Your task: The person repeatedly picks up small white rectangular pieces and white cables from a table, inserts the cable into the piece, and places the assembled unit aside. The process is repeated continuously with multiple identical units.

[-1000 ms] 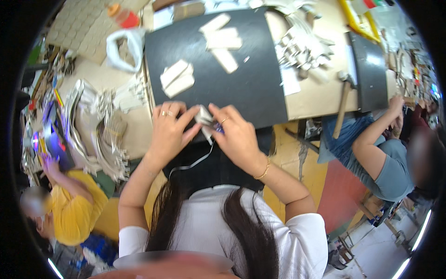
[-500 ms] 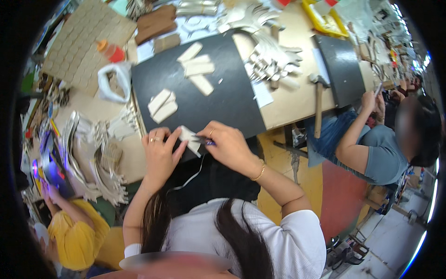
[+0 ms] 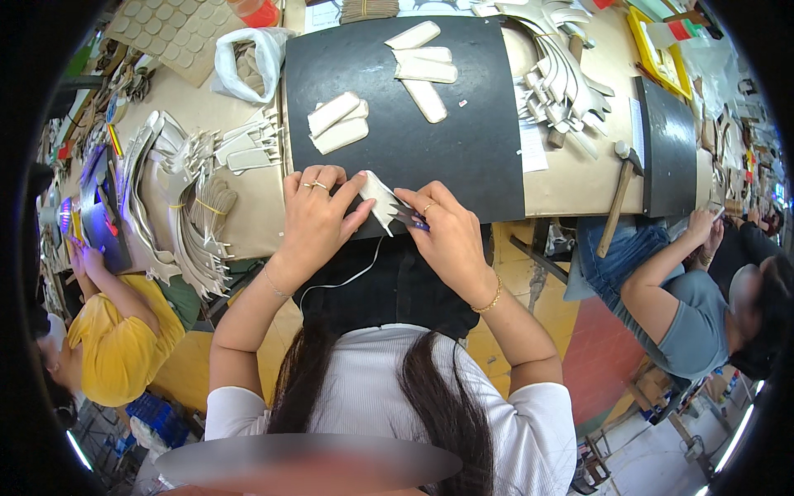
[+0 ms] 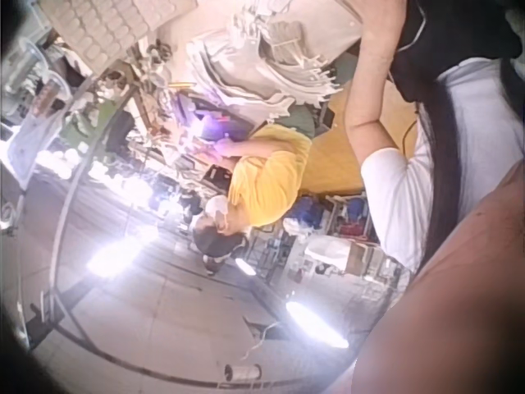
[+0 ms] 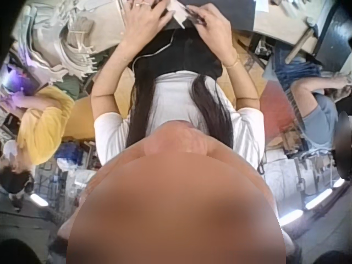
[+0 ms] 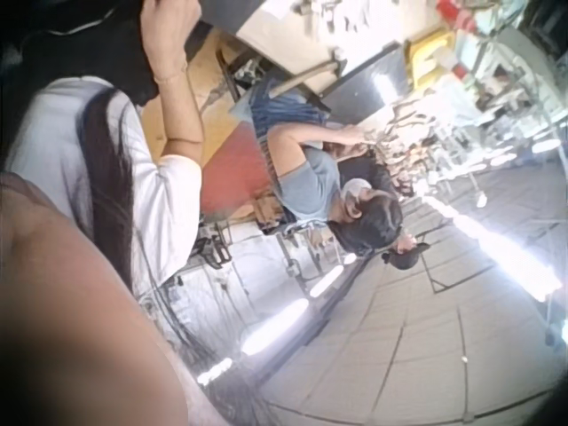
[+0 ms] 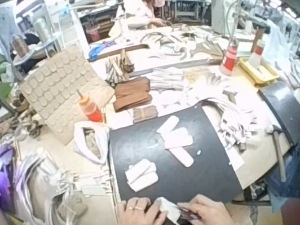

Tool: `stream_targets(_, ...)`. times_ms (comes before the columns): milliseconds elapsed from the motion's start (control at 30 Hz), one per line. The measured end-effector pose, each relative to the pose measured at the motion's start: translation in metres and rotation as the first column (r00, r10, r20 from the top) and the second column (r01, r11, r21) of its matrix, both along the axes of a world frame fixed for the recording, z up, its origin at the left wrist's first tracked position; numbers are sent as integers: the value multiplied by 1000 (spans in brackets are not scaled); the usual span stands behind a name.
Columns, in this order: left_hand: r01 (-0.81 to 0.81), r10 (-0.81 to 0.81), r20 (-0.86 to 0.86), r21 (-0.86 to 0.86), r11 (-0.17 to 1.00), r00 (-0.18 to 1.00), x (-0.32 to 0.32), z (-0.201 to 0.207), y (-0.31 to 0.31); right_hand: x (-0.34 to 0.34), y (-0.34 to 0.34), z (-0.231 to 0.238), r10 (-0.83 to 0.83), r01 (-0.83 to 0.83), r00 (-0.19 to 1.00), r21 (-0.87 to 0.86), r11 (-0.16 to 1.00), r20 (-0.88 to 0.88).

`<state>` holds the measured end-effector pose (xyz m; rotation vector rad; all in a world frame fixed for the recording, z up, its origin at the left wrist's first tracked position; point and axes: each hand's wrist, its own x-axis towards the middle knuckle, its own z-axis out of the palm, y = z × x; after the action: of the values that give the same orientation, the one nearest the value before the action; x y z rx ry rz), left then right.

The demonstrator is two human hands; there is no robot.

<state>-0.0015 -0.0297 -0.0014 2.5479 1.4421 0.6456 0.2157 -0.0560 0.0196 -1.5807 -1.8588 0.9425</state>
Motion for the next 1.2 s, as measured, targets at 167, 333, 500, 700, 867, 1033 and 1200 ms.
stream_targets(167, -3, 3, 5, -13, 1000, 1000, 0, -1, 0, -4, 22, 2, -62, 32, 987, -205, 978, -145)
stream_targets(333, -7, 7, 3, -14, 1000, 1000, 0, 0, -1, -14, 57, 2, -136, 36, 962, -385, 922, -237)
stream_targets(500, -17, 17, -17, -22, 1000, 1000, 1, 0, -2, -9, 57, -2, 71, -72, 997, -127, 989, -16)
stream_targets(700, -17, 15, -36, -36, 999, 999, 2, 0, -1, -6, 18, -10, 146, -178, 975, 200, 963, 168)
stream_targets(867, -10, 8, -56, -38, 999, 998, 2, 2, 0, -9, 5, -18, 131, -217, 953, 313, 925, 274)
stream_targets(1033, -1, -2, -62, -44, 999, 998, 2, -1, 1, -12, 4, -17, 121, -235, 939, 345, 909, 322)
stream_targets(1200, 69, -68, -50, 20, 997, 996, -5, -7, 5, -14, 6, -13, 129, -266, 922, 356, 896, 365)
